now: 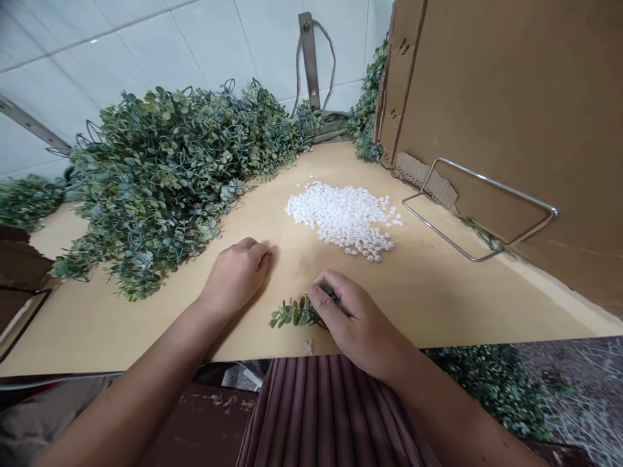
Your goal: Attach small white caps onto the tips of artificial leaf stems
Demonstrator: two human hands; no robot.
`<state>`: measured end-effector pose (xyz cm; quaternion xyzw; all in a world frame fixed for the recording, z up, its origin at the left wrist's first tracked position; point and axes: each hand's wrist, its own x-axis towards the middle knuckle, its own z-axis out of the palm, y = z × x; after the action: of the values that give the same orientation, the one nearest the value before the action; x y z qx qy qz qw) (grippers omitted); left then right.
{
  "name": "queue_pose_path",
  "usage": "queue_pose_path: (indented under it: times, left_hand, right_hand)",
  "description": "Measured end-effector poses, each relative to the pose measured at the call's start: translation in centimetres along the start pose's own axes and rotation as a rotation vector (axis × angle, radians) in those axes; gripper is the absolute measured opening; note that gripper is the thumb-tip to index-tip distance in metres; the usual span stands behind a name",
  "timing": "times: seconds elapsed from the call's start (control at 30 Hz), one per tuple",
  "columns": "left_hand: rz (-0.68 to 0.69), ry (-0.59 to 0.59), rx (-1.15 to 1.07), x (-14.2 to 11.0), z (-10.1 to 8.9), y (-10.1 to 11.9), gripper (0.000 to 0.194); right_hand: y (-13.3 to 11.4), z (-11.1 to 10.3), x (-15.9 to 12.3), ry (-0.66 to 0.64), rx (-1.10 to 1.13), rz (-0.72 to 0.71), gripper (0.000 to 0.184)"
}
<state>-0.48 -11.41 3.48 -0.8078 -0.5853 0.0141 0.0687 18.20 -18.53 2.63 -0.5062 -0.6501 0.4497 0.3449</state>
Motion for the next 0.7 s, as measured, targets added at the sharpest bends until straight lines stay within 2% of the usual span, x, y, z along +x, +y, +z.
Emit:
queue_pose_path:
  times: [0.07, 0.13, 0.2, 0.3, 0.4, 0.53, 0.7]
  left_hand:
    - [-0.044, 0.027, -0.094, 0.1, 0.2, 0.0, 0.029]
    - [-0.104, 0.055, -0.333, 0.0, 0.3, 0.0, 0.024]
    - [-0.178, 0.039, -0.728, -0.3, 0.3, 0.1, 0.019]
    - [-0.279, -0.059, -1.366, -1.1, -0.4, 0.8, 0.014]
    - [-0.322, -0.135, -1.795, -2.1, -1.0, 1.7, 0.012]
    - [-0.359, -0.204, -2.075, -3.1, -0.6, 2.9, 0.020]
    - [-0.363, -0.170, -2.103, -3.3, 0.2, 3.5, 0.020]
  right_hand:
    - [-0.1, -0.1, -0.3, -0.007, -0.019, -0.001, 0.025]
    - [-0.2, -0.3, -0.5, -0.031, -0.038, 0.009, 0.021]
    - [-0.3, -0.5, -0.5, -0.070, -0.052, 0.019, 0.017]
    - [-0.3, -0.7, -0.3, -0.101, -0.044, 0.001, 0.015]
    - [-0.1, -0.3, 0.1, -0.067, -0.019, -0.009, 0.017]
    - [0.0, 0.5, 0.5, 0.060, 0.023, -0.017, 0.013]
    - [-0.1, 1.0, 0.7, 0.211, 0.012, -0.114, 0.011]
